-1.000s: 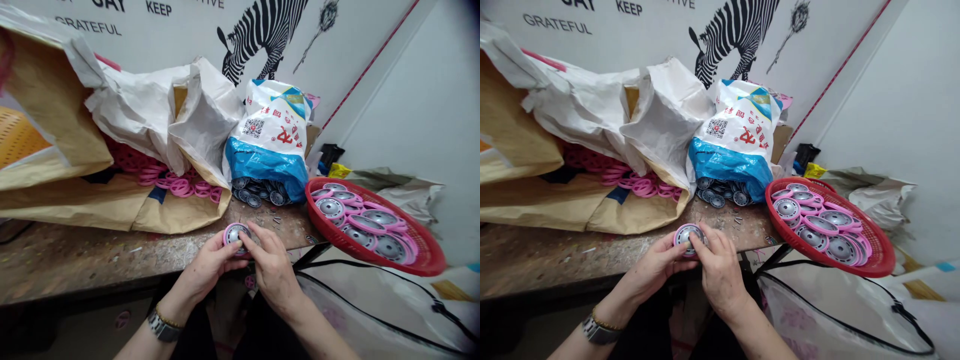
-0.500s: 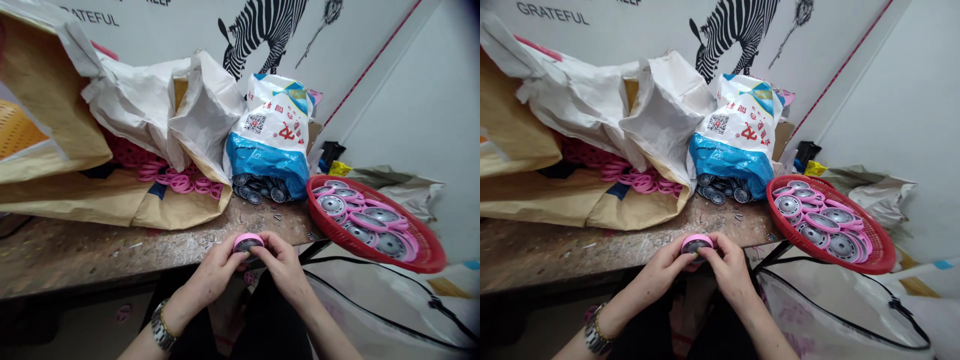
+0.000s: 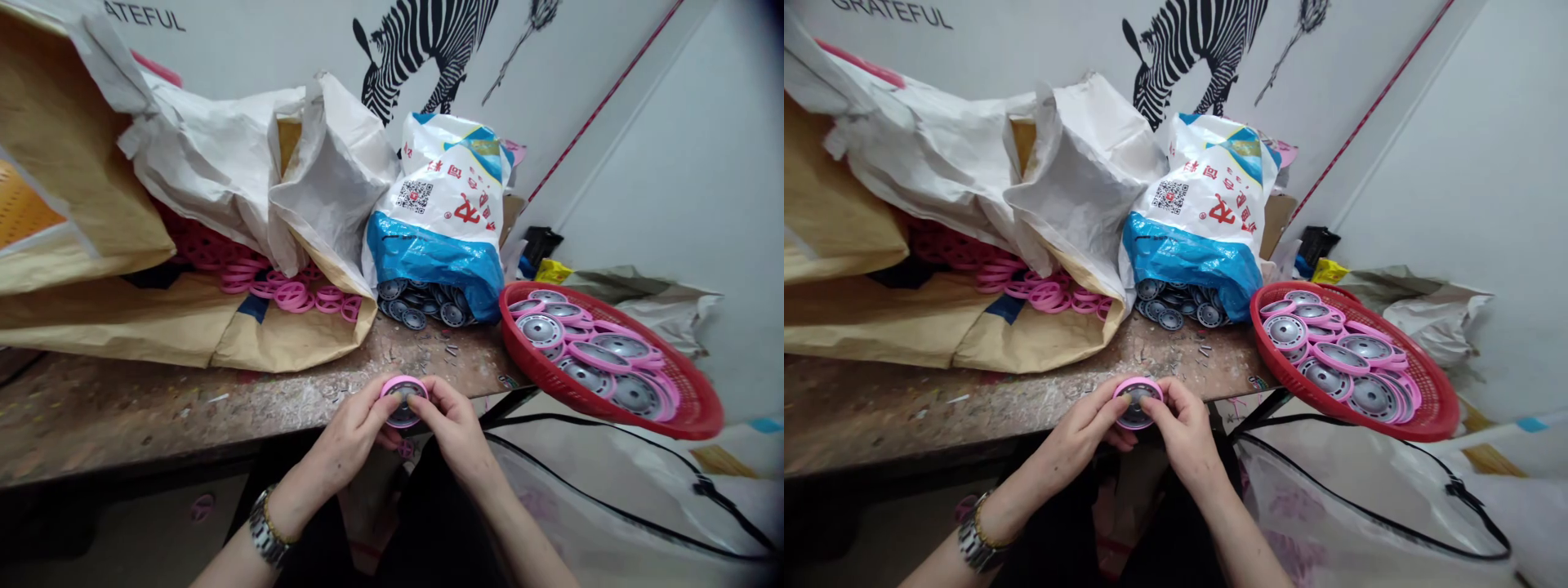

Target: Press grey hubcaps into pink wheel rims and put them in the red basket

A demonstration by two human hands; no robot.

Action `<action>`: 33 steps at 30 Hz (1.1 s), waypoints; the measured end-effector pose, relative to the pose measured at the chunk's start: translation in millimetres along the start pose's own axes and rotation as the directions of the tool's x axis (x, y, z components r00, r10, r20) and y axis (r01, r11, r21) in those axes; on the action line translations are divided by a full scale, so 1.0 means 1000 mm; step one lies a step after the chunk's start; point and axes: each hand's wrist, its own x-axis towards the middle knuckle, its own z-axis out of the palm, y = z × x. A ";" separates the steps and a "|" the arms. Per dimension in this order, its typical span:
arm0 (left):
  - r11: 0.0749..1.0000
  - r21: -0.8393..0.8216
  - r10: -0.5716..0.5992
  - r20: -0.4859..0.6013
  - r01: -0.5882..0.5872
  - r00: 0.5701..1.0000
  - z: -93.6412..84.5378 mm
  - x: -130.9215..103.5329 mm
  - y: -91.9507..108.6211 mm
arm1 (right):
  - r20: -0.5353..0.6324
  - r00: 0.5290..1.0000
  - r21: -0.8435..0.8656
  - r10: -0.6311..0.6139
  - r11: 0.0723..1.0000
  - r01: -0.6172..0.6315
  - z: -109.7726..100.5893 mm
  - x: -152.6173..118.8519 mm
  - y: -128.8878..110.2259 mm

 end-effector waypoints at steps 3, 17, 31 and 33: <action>0.995 0.099 0.029 -0.030 -0.026 0.999 0.000 -0.002 0.001 | 0.020 0.999 -0.065 -0.026 0.998 0.027 0.002 -0.006 -0.002; 0.979 0.175 0.084 0.112 -0.103 0.990 0.018 -0.003 0.009 | 0.048 0.989 -0.516 -0.143 0.844 0.147 -0.030 -0.019 -0.042; 0.931 0.342 0.143 -0.013 -0.130 0.990 -0.010 0.007 0.009 | -0.516 0.810 -0.746 -0.278 0.611 -0.266 -0.201 0.099 -0.134; 0.927 0.357 0.137 -0.041 -0.113 0.990 -0.014 0.007 0.012 | -0.501 0.830 -0.759 -0.244 0.585 -0.286 -0.206 0.114 -0.128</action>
